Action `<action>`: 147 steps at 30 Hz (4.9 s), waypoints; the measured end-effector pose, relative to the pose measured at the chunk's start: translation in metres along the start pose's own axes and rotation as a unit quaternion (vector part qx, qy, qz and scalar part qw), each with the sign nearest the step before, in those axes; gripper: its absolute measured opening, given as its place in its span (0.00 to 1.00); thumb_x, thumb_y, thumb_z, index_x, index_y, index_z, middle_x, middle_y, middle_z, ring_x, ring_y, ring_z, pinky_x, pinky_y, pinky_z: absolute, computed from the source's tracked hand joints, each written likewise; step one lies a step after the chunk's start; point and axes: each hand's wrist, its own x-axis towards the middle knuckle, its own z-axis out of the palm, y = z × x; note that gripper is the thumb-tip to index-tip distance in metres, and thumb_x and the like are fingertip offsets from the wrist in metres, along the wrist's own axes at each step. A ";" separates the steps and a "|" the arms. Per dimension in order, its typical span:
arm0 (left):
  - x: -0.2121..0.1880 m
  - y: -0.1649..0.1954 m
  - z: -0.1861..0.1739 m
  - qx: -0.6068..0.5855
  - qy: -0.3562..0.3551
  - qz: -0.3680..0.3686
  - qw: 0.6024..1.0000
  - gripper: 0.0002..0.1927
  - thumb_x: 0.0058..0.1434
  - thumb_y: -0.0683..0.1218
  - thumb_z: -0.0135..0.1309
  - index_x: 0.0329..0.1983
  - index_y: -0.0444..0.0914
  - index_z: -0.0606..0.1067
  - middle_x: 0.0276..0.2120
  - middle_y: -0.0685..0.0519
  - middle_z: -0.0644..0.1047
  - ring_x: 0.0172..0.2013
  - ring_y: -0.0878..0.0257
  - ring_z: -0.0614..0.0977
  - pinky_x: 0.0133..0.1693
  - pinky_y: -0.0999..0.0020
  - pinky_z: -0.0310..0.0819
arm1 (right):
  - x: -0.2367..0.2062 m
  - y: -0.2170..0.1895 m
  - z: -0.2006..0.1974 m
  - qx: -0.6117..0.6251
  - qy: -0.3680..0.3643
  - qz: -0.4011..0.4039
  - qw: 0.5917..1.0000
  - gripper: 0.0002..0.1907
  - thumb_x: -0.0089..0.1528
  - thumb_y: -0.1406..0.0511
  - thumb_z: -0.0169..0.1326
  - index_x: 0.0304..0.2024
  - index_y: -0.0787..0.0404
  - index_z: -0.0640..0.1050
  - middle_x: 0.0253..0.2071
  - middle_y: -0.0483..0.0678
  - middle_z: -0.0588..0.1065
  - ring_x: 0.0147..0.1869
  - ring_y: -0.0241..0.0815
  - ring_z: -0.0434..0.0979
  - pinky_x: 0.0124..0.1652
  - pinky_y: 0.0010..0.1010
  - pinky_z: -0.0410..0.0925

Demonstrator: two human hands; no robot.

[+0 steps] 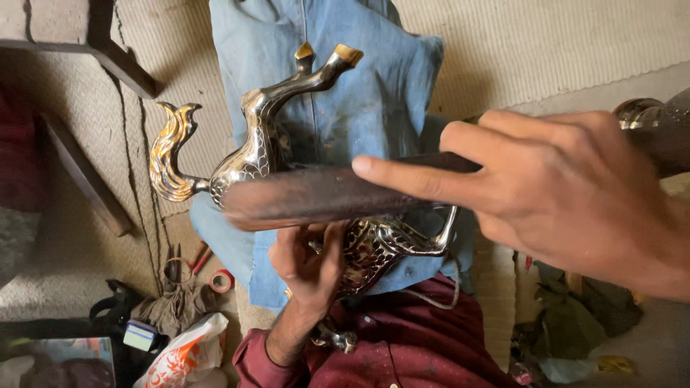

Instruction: The person sits on the floor with a brass horse figurine resting on their legs and brushes its surface with a bristle brush held in the right hand while holding a small red-handled tool against the figurine with the left hand. They reposition the figurine and continue brushing different areas of its body, mane and legs.

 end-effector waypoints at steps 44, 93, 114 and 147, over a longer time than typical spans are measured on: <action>-0.001 -0.002 0.001 0.015 0.006 0.002 1.000 0.18 0.62 0.32 0.62 0.54 0.29 0.71 0.32 0.49 0.80 0.32 0.67 0.82 0.35 0.74 0.78 | 0.008 0.001 0.000 0.083 0.087 0.001 0.993 0.45 0.53 0.73 0.59 0.71 0.37 0.66 0.27 0.40 0.68 0.21 0.37 0.67 0.21 0.32 0.67; 0.015 0.016 -0.001 -0.012 -0.056 -0.021 0.998 0.23 0.64 0.29 0.55 0.62 0.29 0.71 0.53 0.42 0.81 0.44 0.61 0.87 0.45 0.71 0.83 | 0.004 0.011 0.036 0.179 0.049 0.051 0.981 0.49 0.53 0.79 0.55 0.74 0.43 0.60 0.24 0.41 0.68 0.17 0.33 0.64 0.17 0.21 0.66; 0.022 0.021 -0.001 0.074 -0.053 -0.008 0.996 0.19 0.59 0.29 0.61 0.53 0.35 0.77 0.39 0.52 0.81 0.34 0.64 0.82 0.38 0.72 0.76 | -0.005 0.010 0.039 0.048 0.033 0.030 0.998 0.47 0.56 0.75 0.58 0.73 0.34 0.62 0.33 0.42 0.74 0.23 0.34 0.72 0.19 0.26 0.72; 0.002 -0.003 -0.004 -0.094 -0.025 -0.047 0.994 0.24 0.64 0.28 0.57 0.62 0.29 0.67 0.37 0.47 0.82 0.39 0.61 0.87 0.43 0.72 0.83 | -0.009 0.017 0.042 0.019 0.103 -0.004 0.995 0.47 0.53 0.74 0.61 0.73 0.41 0.66 0.32 0.42 0.73 0.26 0.39 0.71 0.22 0.30 0.68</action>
